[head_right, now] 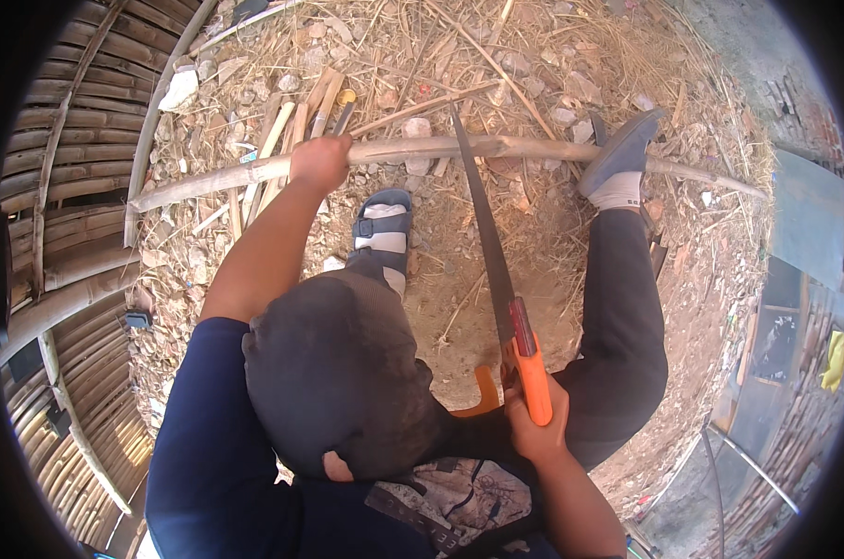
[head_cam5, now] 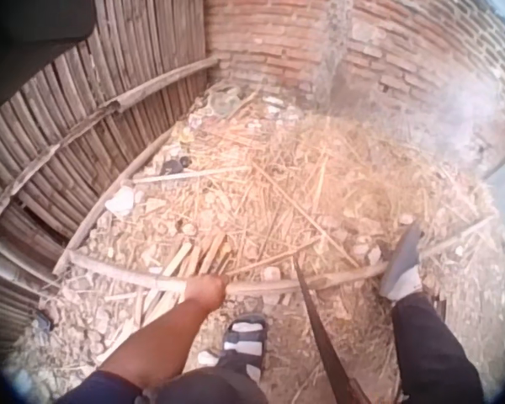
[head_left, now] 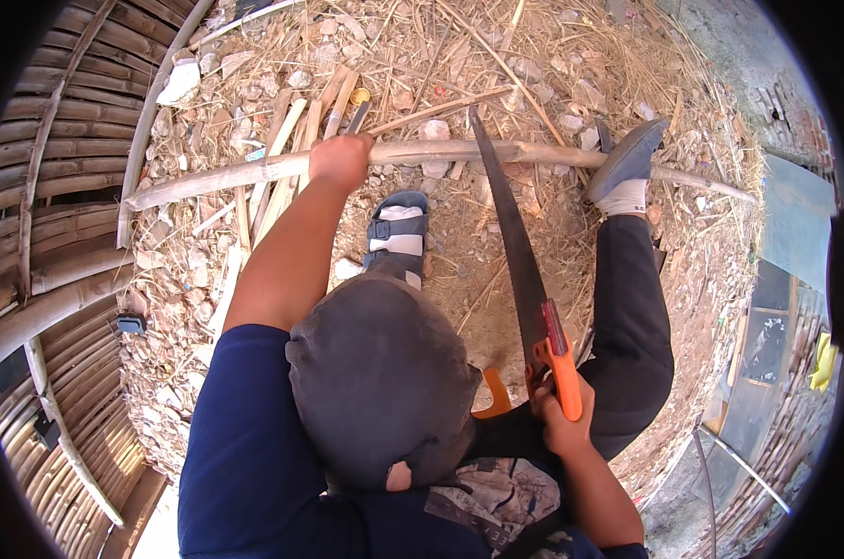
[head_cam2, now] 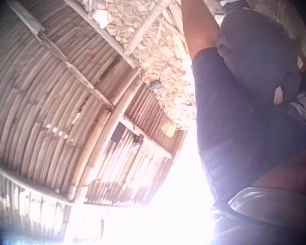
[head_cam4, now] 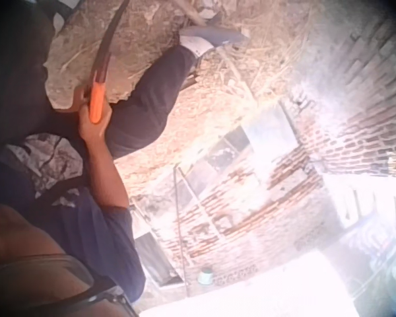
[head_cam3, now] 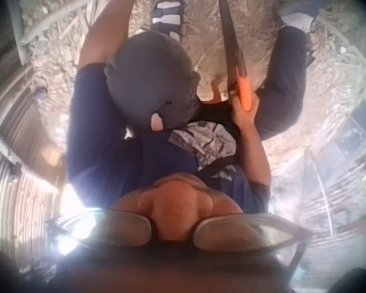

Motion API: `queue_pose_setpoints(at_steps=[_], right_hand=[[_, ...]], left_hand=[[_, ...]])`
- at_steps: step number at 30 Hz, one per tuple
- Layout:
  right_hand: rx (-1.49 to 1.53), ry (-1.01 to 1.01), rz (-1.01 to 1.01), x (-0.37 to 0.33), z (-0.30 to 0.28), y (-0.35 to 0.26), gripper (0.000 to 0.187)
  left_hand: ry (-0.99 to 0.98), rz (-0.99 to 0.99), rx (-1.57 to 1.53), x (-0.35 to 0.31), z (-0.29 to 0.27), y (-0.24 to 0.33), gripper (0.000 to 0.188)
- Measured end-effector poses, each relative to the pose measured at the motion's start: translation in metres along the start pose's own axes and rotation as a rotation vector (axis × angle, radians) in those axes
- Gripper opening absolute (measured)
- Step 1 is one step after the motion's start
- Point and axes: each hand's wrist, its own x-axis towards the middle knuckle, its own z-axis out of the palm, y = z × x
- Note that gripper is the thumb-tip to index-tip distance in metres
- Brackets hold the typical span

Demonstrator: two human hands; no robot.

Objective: The person uses a saw to cut through a bamboo pole on the ground by hand while holding it steady with one hand.

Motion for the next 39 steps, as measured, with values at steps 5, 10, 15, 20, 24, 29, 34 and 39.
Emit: queue_pose_setpoints(at_steps=[5,10,15,20,24,29,34,39], right_hand=[[-0.254,-0.184,0.0,0.007,0.034,-0.006,0.016],[0.21,0.116,0.047,0.006,0.006,0.012,0.002],[0.099,-0.032,0.108,0.024,-0.006,-0.034,0.011],[0.226,-0.021,0.126,0.034,0.007,-0.034,0.014],[0.14,0.018,0.085,0.017,-0.006,-0.033,0.012],[0.322,0.011,0.141,0.06,-0.004,-0.023,0.014],[0.241,0.006,0.124,0.048,-0.011,-0.014,0.01],[0.228,-0.013,0.091,0.039,-0.012,-0.018,0.009]], left_hand=[[0.11,-0.027,0.032,-0.009,0.01,0.0,0.018],[0.103,-0.004,0.038,-0.007,0.015,-0.002,0.017],[0.065,-0.026,0.058,-0.007,0.011,0.001,0.018],[0.11,-0.001,0.028,-0.009,0.015,-0.004,0.015],[0.104,-0.003,0.036,-0.005,0.013,-0.001,0.015],[0.127,-0.003,0.033,-0.006,0.018,-0.003,0.015],[0.159,-0.008,0.033,-0.007,0.022,-0.008,0.014],[0.175,-0.017,0.053,-0.006,0.018,0.003,0.014]])
